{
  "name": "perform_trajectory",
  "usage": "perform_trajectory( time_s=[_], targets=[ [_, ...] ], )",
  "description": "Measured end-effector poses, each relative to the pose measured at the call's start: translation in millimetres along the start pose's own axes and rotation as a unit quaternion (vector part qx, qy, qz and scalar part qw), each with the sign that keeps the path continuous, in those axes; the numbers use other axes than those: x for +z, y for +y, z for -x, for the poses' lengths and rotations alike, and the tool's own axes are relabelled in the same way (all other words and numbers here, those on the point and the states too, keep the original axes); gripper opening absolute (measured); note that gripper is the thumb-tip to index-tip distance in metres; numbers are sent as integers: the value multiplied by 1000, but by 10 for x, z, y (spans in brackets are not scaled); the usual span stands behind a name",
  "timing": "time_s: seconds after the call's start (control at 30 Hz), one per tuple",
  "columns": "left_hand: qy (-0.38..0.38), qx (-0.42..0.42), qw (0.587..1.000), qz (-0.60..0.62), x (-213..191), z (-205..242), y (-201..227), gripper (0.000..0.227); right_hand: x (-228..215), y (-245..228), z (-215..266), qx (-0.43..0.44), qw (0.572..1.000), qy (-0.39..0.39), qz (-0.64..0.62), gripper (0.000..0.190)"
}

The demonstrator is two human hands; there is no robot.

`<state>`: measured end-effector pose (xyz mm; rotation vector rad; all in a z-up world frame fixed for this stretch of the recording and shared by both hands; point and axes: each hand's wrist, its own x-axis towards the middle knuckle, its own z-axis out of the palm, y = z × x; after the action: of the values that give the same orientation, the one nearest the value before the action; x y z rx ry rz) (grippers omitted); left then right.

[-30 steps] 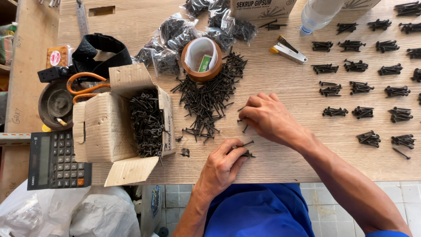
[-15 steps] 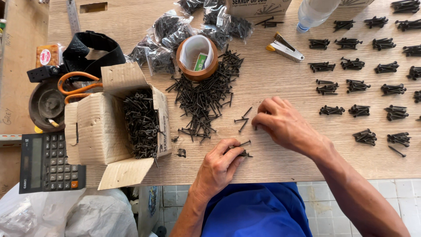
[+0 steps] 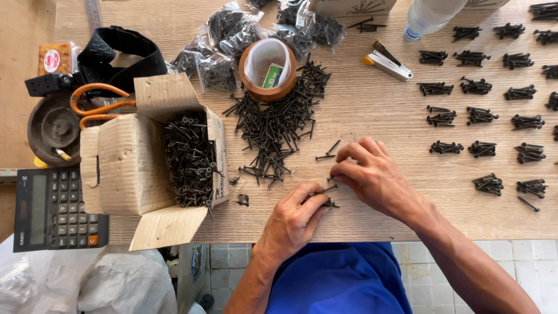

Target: The person sorts black screws from a large pile on a wooden table into smaller, organized groups. They use both hands to pick up and arrange the screws, occasionally moving them from a cardboard box to the table surface.

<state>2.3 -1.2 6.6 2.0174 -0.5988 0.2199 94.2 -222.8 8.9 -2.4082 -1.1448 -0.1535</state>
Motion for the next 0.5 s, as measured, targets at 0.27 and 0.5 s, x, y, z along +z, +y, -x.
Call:
perform_trajectory(
  time_s=[0.27,0.5],
  targets=[
    [-2,-4,1000,-9,10,8,-10,11,113,-30,-59,-41,999,-16,0,10],
    [-2,3,1000,-15,4,14,-22,11,10,156,101,40,996,-35,-78,11]
  ],
)
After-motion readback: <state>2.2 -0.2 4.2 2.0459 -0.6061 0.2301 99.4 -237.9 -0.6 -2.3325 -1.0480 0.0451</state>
